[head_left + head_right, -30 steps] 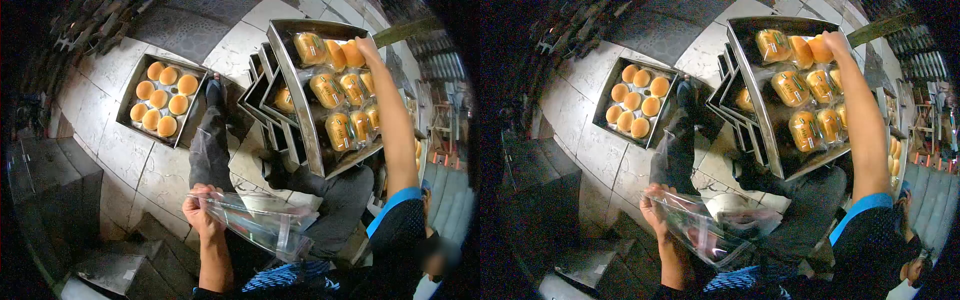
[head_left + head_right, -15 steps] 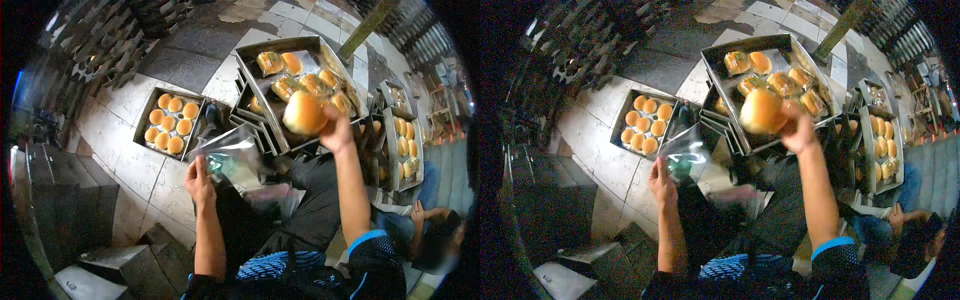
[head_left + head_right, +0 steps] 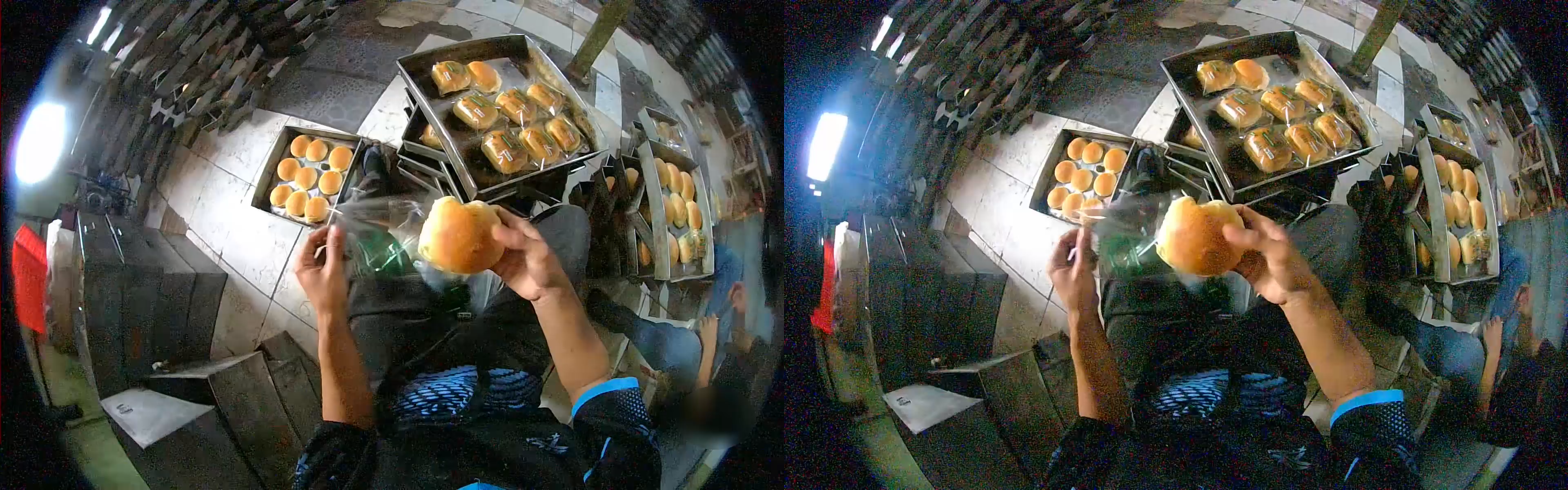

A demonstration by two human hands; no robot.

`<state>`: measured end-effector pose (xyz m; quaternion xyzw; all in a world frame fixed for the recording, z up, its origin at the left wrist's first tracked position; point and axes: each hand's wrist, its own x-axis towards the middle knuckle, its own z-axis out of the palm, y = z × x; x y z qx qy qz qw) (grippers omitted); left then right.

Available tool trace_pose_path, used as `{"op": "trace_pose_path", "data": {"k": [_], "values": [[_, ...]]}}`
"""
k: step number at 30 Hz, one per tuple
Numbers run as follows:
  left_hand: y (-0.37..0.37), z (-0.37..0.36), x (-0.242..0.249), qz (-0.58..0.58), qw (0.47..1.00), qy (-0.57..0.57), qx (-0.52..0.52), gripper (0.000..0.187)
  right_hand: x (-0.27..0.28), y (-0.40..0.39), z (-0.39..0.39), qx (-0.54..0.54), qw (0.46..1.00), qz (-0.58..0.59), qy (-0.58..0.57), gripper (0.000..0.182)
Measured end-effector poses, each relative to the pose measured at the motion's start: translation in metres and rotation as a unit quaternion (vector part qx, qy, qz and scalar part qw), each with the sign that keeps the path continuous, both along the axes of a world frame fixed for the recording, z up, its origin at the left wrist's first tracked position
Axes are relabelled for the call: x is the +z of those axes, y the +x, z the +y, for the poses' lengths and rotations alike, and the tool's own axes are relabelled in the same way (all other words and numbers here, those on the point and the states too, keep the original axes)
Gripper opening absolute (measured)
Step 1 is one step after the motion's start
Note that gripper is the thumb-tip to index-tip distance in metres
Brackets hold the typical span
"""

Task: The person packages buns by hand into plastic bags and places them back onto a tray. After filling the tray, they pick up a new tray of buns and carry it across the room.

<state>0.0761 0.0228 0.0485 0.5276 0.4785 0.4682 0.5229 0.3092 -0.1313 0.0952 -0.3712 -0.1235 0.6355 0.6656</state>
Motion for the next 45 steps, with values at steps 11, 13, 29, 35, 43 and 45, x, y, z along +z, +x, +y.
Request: {"op": "trace_pose_path", "data": {"k": [11, 13, 29, 35, 43, 45], "values": [[-0.012, -0.015, -0.004, 0.006, 1.0, 0.022, -0.002, 0.012, -0.022, -0.018, 0.001, 0.05, 0.996, -0.061, 0.048, 0.054], [-0.009, -0.016, 0.007, -0.021, 1.0, 0.003, -0.015, 0.012, -0.023, -0.02, 0.007, 0.071, 0.994, -0.076, 0.039, 0.055], [0.043, -0.051, 0.064, -0.337, 0.94, -0.011, -0.052, 0.095, 0.001, -0.088, 0.028, -0.024, 0.66, -0.695, 0.286, 0.059], [0.034, -0.058, 0.061, -0.472, 0.868, -0.056, -0.145, 0.091, 0.005, -0.074, 0.027, 0.019, 0.567, -0.752, 0.337, 0.054], [0.034, -0.015, 0.02, -0.414, 0.873, -0.256, -0.041, 0.07, -0.007, -0.084, 0.02, 0.117, 0.641, -0.725, 0.225, 0.041], [0.024, -0.01, 0.028, -0.395, 0.884, -0.246, -0.035, 0.071, -0.016, -0.073, 0.012, 0.278, 0.713, -0.597, 0.239, 0.03]]}}
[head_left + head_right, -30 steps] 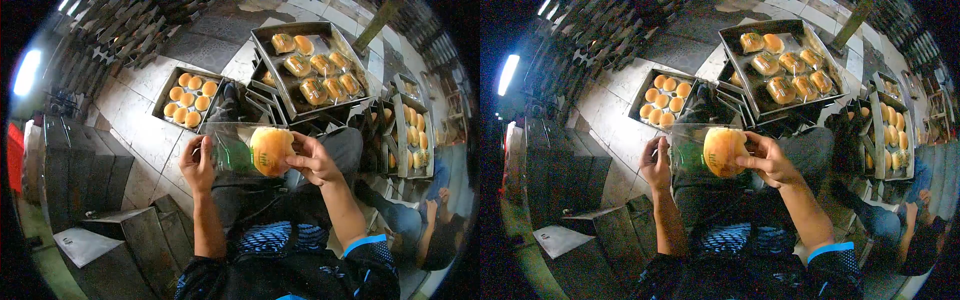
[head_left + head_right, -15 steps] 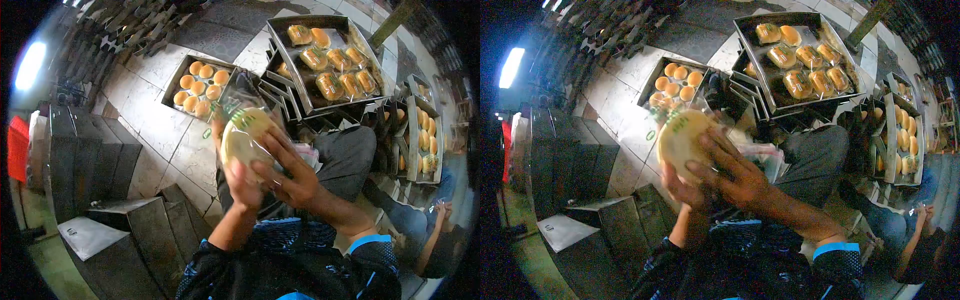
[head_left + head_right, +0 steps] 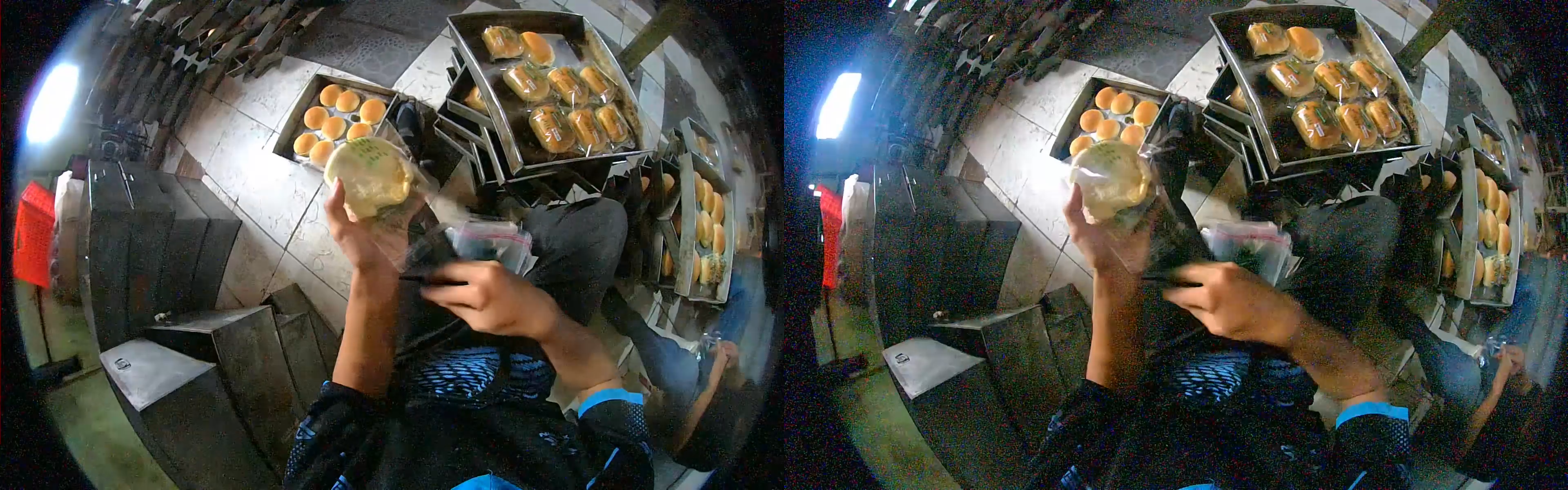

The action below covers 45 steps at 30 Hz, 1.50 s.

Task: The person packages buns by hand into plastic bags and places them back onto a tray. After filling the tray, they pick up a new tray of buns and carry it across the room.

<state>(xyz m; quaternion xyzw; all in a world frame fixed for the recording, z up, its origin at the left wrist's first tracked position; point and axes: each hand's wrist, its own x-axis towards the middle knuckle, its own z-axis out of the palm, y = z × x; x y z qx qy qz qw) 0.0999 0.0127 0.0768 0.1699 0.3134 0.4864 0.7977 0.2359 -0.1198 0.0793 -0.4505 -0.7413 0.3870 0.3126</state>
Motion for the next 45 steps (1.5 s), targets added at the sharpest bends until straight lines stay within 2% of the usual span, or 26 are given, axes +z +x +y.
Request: {"op": "trace_pose_path", "data": {"k": [1, 3, 4, 5, 8, 10, 12, 13, 14, 15, 16, 17, 18, 19, 21, 22, 25, 27, 28, 29, 30, 32, 34, 36, 42, 45], "values": [[0.002, -0.003, 0.007, 0.036, 0.999, 0.002, 0.002, 0.07, 0.0, 0.002, 0.003, -0.01, 0.998, 0.058, -0.013, 0.016], [0.011, -0.017, 0.018, 0.105, 0.994, 0.004, 0.004, 0.068, 0.009, 0.001, 0.013, -0.104, 0.992, 0.057, 0.035, 0.018], [0.014, -0.02, 0.013, 0.023, 0.998, 0.031, -0.043, 0.061, 0.013, -0.002, 0.019, -0.152, 0.985, 0.055, 0.057, 0.019], [0.016, -0.023, 0.016, 0.107, 0.991, 0.03, -0.073, 0.056, 0.005, -0.006, 0.027, -0.124, 0.987, 0.061, 0.085, 0.015], [0.016, -0.01, 0.012, 0.11, 0.991, -0.011, -0.076, 0.048, 0.023, -0.007, 0.026, -0.05, 0.992, 0.098, 0.06, 0.016], [-0.001, 0.004, -0.003, -0.003, 0.995, -0.061, -0.08, 0.056, 0.044, 0.009, 0.022, 0.17, 0.94, 0.296, -0.002, 0.008], [-0.012, 0.011, -0.001, 0.041, 0.997, -0.037, -0.052, 0.067, 0.048, 0.031, 0.03, 0.334, 0.845, 0.385, -0.162, 0.005], [-0.022, 0.015, -0.008, -0.007, 0.996, -0.042, -0.078, 0.068, 0.031, 0.036, 0.025, 0.211, 0.908, 0.298, -0.204, 0.01], [-0.027, 0.016, -0.015, -0.055, 0.992, -0.047, -0.107, 0.068, 0.016, 0.036, 0.025, -0.002, 0.97, 0.134, -0.205, 0.014], [-0.021, 0.01, -0.008, 0.004, 0.993, -0.061, -0.099, 0.067, -0.001, 0.024, 0.029, -0.182, 0.981, 0.05, -0.041, 0.017], [-0.015, 0.002, -0.001, 0.063, 0.991, -0.074, -0.092, 0.066, -0.009, 0.013, 0.033, -0.35, 0.928, -0.039, 0.125, 0.021], [-0.019, -0.006, -0.011, 0.171, 0.975, -0.031, -0.138, 0.064, -0.005, 0.013, 0.031, -0.333, 0.928, -0.019, 0.169, 0.028], [-0.014, -0.02, -0.002, 0.13, 0.974, -0.015, -0.184, 0.063, -0.006, 0.009, 0.029, -0.308, 0.927, 0.014, 0.215, 0.027], [-0.02, -0.034, -0.022, -0.107, 0.967, -0.077, -0.219, 0.064, -0.006, 0.009, 0.031, -0.292, 0.915, 0.035, 0.277, 0.026], [-0.015, -0.059, -0.057, -0.088, 0.978, -0.049, -0.183, 0.065, -0.005, 0.004, 0.037, -0.307, 0.884, 0.083, 0.341, 0.015], [-0.005, -0.067, -0.058, 0.168, 0.979, 0.04, -0.111, 0.065, -0.007, 0.002, 0.035, -0.354, 0.884, 0.148, 0.265, 0.013], [-0.024, -0.05, -0.048, 0.284, 0.896, 0.336, -0.062, 0.047, -0.021, -0.008, 0.033, -0.419, 0.839, 0.341, 0.07, 0.009], [-0.038, -0.043, -0.037, 0.364, 0.832, 0.418, -0.008, 0.022, -0.015, -0.007, 0.035, -0.392, 0.865, 0.302, 0.08, 0.01], [-0.041, -0.037, -0.027, 0.408, 0.779, 0.474, 0.054, 0.021, -0.007, -0.004, 0.04, -0.374, 0.879, 0.283, 0.087, 0.011], [-0.045, -0.029, -0.018, 0.448, 0.715, 0.525, 0.114, 0.02, 0.004, 0.007, 0.042, -0.356, 0.912, 0.125, 0.162, 0.014], [-0.053, -0.023, -0.014, 0.484, 0.642, 0.57, 0.169, 0.019, 0.007, 0.009, 0.043, -0.342, 0.911, 0.095, 0.209, 0.014], [-0.068, -0.014, -0.027, 0.457, 0.598, 0.616, 0.233, 0.006, 0.009, 0.008, 0.046, -0.32, 0.897, 0.033, 0.303, 0.015], [-0.081, -0.005, -0.052, 0.545, 0.57, 0.585, 0.19, 0.02, -0.04, 0.002, 0.071, -0.348, 0.902, 0.031, 0.252, 0.011], [-0.091, 0.006, -0.081, 0.582, 0.578, 0.553, 0.144, 0.021, -0.078, -0.005, 0.08, -0.346, 0.916, 0.156, 0.13, 0.01], [-0.084, 0.004, -0.094, 0.508, 0.664, 0.521, 0.172, 0.012, -0.08, -0.006, 0.088, -0.32, 0.921, 0.048, 0.217, 0.015], [-0.05, 0.024, -0.094, 0.517, 0.66, 0.509, 0.194, 0.017, -0.081, -0.016, 0.132, -0.307, 0.919, 0.052, 0.241, 0.018]]}}
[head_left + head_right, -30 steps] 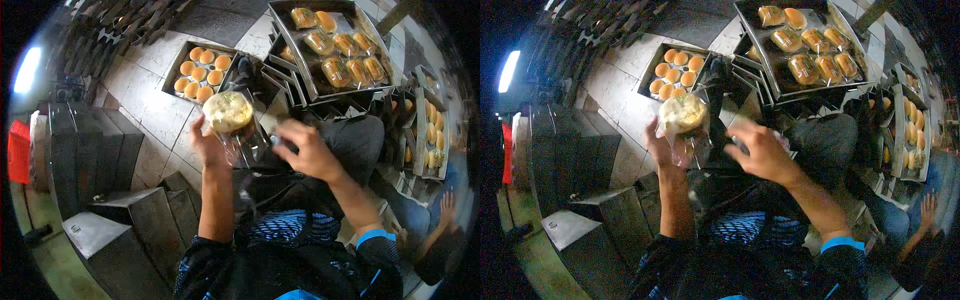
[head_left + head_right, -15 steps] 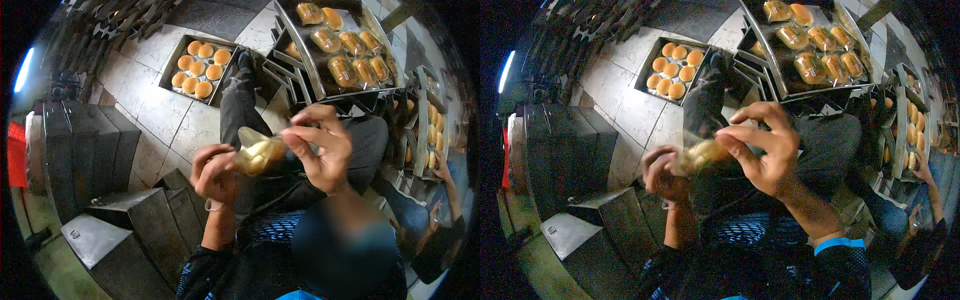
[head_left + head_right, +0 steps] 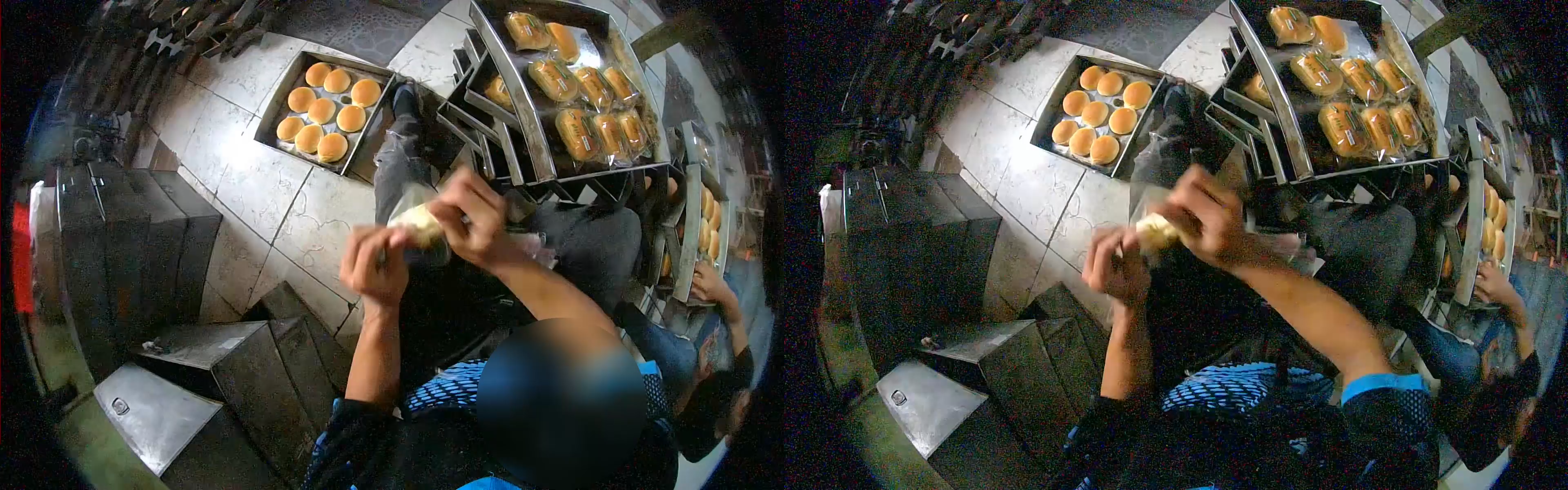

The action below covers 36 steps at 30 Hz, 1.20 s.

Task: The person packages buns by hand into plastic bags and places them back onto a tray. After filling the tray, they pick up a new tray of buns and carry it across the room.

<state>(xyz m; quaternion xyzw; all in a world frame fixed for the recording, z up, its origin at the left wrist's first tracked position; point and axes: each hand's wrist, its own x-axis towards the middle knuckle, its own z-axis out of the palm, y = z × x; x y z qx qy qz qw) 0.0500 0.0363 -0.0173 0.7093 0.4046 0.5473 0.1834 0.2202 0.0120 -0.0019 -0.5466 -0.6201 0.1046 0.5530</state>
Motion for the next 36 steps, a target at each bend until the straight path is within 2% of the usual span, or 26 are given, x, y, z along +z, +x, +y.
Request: {"op": "trace_pose_path", "data": {"k": [1, 2, 3, 5, 7, 8, 9, 11, 12, 13, 15, 16, 17, 18, 19, 21, 22, 23, 24, 27, 29, 31, 33, 34, 35, 36], "values": [[0.008, 0.008, -0.003, -0.013, 1.0, 0.004, 0.011, 0.016, 0.004, -0.002, 0.013, 0.013, 0.999, 0.014, -0.028, 0.02], [0.007, 0.016, -0.004, -0.052, 0.996, -0.054, 0.053, 0.017, -0.001, 0.0, 0.027, -0.055, 0.997, 0.047, -0.022, 0.025], [-0.002, 0.02, -0.003, -0.192, 0.95, -0.232, 0.085, 0.022, 0.002, 0.006, 0.034, -0.135, 0.979, 0.137, -0.068, 0.028], [-0.018, 0.003, 0.02, -0.158, 0.93, -0.324, 0.074, 0.028, -0.005, -0.004, 0.008, -0.177, 0.979, 0.056, -0.082, 0.031], [-0.04, -0.025, 0.018, -0.159, 0.906, -0.389, 0.06, 0.022, -0.006, -0.029, -0.029, -0.178, 0.965, 0.147, -0.122, 0.034], [-0.051, -0.043, 0.012, -0.127, 0.897, -0.418, 0.065, 0.022, -0.024, -0.035, -0.054, -0.169, 0.962, 0.124, -0.173, 0.036], [-0.06, -0.06, 0.006, -0.094, 0.887, -0.447, 0.069, 0.022, -0.041, -0.041, -0.078, -0.147, 0.936, 0.171, -0.27, 0.034], [-0.064, -0.089, -0.008, -0.016, 0.928, -0.366, 0.069, 0.022, -0.041, -0.042, -0.101, -0.153, 0.932, 0.079, -0.319, 0.035], [-0.07, -0.096, -0.013, 0.029, 0.947, -0.316, 0.058, 0.021, -0.044, -0.034, -0.104, -0.103, 0.941, 0.046, -0.319, 0.037], [-0.068, -0.097, -0.009, -0.011, 0.945, -0.321, 0.062, 0.021, -0.028, -0.023, -0.102, -0.059, 0.923, 0.032, -0.379, 0.035], [-0.057, -0.091, 0.016, -0.092, 0.938, -0.323, 0.081, 0.02, 0.003, -0.002, -0.091, -0.13, 0.938, -0.031, -0.32, 0.03], [-0.052, -0.08, 0.038, -0.056, 0.938, -0.335, 0.073, 0.02, 0.019, 0.004, -0.082, -0.119, 0.95, 0.002, -0.29, 0.026], [-0.053, -0.07, 0.036, -0.096, 0.924, -0.363, 0.068, 0.024, 0.029, 0.009, -0.074, -0.106, 0.959, 0.035, -0.26, 0.023], [-0.048, -0.053, 0.039, -0.061, 0.931, -0.354, 0.07, 0.026, 0.034, 0.009, -0.062, -0.004, 0.984, -0.014, -0.179, 0.02], [-0.042, -0.037, 0.042, -0.026, 0.935, -0.347, 0.067, 0.028, 0.042, -0.001, -0.05, 0.036, 0.99, -0.061, -0.118, 0.029], [-0.029, -0.009, 0.038, -0.093, 0.906, -0.413, 0.009, 0.026, 0.026, -0.014, -0.035, 0.049, 0.975, -0.161, -0.143, 0.046], [-0.022, 0.0, 0.04, -0.095, 0.904, -0.417, -0.019, 0.026, 0.016, -0.011, -0.028, 0.091, 0.973, -0.087, -0.194, 0.049], [-0.013, 0.006, 0.047, -0.068, 0.901, -0.428, 0.011, 0.024, 0.01, 0.0, -0.021, 0.128, 0.962, -0.014, -0.24, 0.052], [-0.012, 0.01, 0.047, -0.097, 0.899, -0.428, 0.006, 0.024, 0.018, 0.019, -0.017, 0.15, 0.956, 0.011, -0.251, 0.057], [-0.019, 0.014, 0.035, -0.144, 0.899, -0.413, 0.003, 0.023, 0.029, 0.09, -0.009, 0.088, 0.945, 0.187, -0.254, 0.055], [-0.026, 0.016, 0.009, -0.14, 0.891, -0.432, -0.014, 0.023, 0.05, 0.14, -0.001, 0.01, 0.886, 0.397, -0.24, 0.054], [-0.019, 0.011, -0.01, -0.128, 0.895, -0.426, -0.007, 0.018, 0.052, 0.204, 0.017, -0.159, 0.852, 0.427, -0.258, 0.049], [-0.001, 0.005, -0.002, -0.101, 0.912, -0.393, -0.054, 0.014, 0.02, 0.294, 0.038, -0.209, 0.848, 0.429, -0.231, 0.053], [0.014, -0.001, 0.012, -0.12, 0.898, -0.419, -0.055, 0.014, 0.023, 0.321, 0.048, -0.212, 0.838, 0.463, -0.196, 0.048], [0.025, -0.004, 0.027, -0.062, 0.916, -0.39, -0.071, 0.014, 0.016, 0.35, 0.053, -0.258, 0.85, 0.428, -0.165, 0.038], [0.034, -0.008, 0.032, -0.026, 0.924, -0.362, -0.12, 0.014, 0.014, 0.363, 0.056, -0.371, 0.847, 0.348, -0.151, 0.022]]}}
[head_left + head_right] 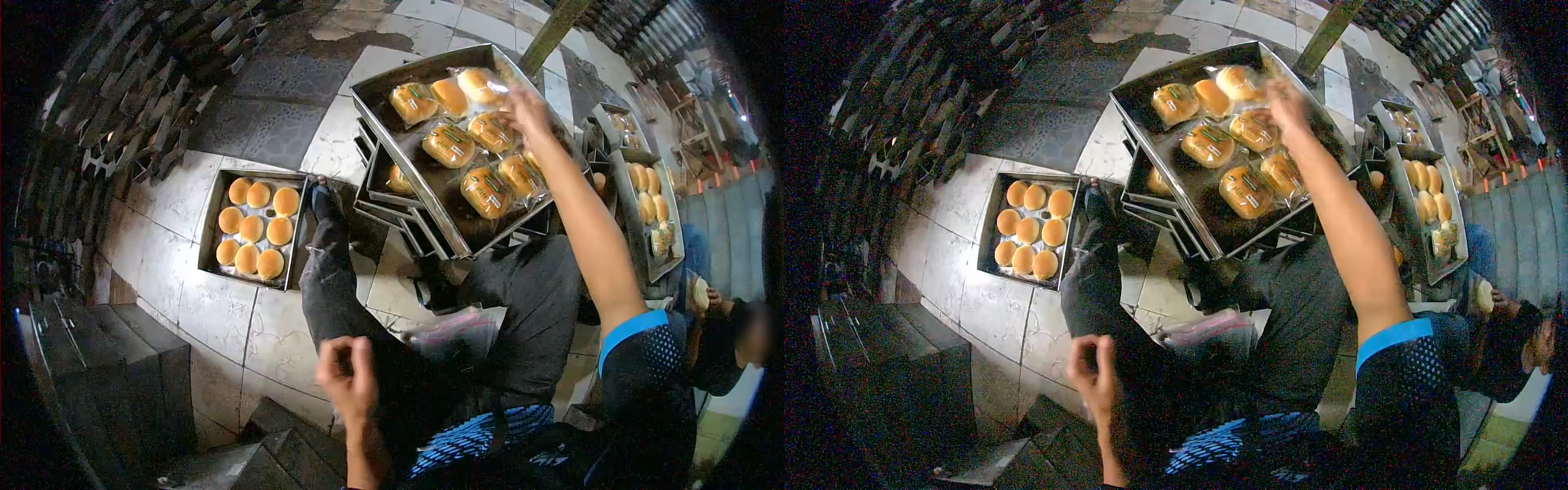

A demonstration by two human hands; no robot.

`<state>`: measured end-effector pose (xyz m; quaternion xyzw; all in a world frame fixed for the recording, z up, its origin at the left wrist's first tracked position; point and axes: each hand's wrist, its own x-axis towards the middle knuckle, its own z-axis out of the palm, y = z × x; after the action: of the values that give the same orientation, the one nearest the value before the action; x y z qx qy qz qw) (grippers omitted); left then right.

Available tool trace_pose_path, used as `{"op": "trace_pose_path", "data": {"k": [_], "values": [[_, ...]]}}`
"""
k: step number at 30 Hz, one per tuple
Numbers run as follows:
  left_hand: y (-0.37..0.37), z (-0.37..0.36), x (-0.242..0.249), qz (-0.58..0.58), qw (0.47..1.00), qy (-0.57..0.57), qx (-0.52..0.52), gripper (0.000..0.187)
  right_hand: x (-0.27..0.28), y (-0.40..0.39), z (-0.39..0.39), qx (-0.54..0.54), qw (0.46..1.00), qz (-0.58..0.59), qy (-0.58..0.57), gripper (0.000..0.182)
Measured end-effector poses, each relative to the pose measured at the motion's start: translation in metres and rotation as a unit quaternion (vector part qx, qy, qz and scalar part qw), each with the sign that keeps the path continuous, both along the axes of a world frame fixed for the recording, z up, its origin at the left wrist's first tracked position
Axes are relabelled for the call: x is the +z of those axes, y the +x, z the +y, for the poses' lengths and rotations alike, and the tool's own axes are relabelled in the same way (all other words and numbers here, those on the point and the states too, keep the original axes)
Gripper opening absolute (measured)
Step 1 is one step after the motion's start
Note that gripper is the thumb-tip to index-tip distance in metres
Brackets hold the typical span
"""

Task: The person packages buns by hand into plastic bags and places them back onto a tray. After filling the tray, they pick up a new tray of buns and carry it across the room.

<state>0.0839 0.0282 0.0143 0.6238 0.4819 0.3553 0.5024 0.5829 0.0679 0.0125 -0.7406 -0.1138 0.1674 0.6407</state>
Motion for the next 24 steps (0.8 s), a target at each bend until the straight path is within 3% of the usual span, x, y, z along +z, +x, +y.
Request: {"op": "trace_pose_path", "data": {"k": [1, 3, 4, 6, 8, 9, 10, 12, 15, 17, 21, 24], "values": [[0.008, -0.005, 0.004, 0.014, 0.998, 0.034, -0.057, 0.015, -0.004, 0.007, -0.007, -0.042, 0.989, -0.105, -0.098, 0.018], [0.031, -0.012, -0.002, 0.01, 0.973, 0.134, -0.189, 0.016, -0.007, 0.016, -0.017, -0.123, 0.902, -0.306, -0.277, 0.014], [0.046, -0.021, -0.005, 0.045, 0.964, 0.151, -0.215, 0.015, -0.007, -0.009, -0.028, -0.046, 0.939, -0.282, -0.19, 0.013], [0.054, -0.035, -0.038, 0.122, 0.94, 0.164, -0.271, 0.013, -0.008, -0.09, -0.069, 0.115, 0.934, -0.333, -0.059, 0.009], [0.051, -0.039, -0.046, 0.088, 0.944, 0.118, -0.294, 0.012, -0.009, -0.183, -0.124, 0.336, 0.861, -0.382, 0.011, 0.007], [0.046, -0.041, -0.044, 0.073, 0.943, 0.093, -0.31, 0.012, -0.009, -0.221, -0.146, 0.415, 0.796, -0.439, 0.019, 0.009], [0.046, -0.039, -0.034, 0.07, 0.941, 0.136, -0.303, 0.011, -0.008, -0.253, -0.171, 0.508, 0.768, -0.379, -0.087, 0.014], [0.047, -0.044, -0.036, 0.066, 0.94, 0.151, -0.298, 0.008, -0.03, -0.286, -0.201, 0.475, 0.811, -0.32, -0.121, 0.029], [0.055, -0.048, -0.047, 0.114, 0.935, 0.194, -0.274, 0.01, -0.027, -0.298, -0.209, 0.361, 0.878, -0.301, -0.093, 0.017], [0.058, -0.051, -0.059, 0.185, 0.925, 0.213, -0.255, 0.013, -0.03, -0.299, -0.208, 0.375, 0.876, -0.284, -0.106, 0.013], [0.058, -0.047, -0.029, 0.065, 0.959, 0.087, -0.261, 0.018, 0.001, -0.276, -0.199, 0.285, 0.876, -0.389, -0.023, 0.008], [0.045, -0.036, -0.039, -0.013, 0.957, 0.007, -0.289, 0.024, 0.036, -0.263, -0.195, 0.178, 0.936, -0.301, 0.028, 0.003]]}}
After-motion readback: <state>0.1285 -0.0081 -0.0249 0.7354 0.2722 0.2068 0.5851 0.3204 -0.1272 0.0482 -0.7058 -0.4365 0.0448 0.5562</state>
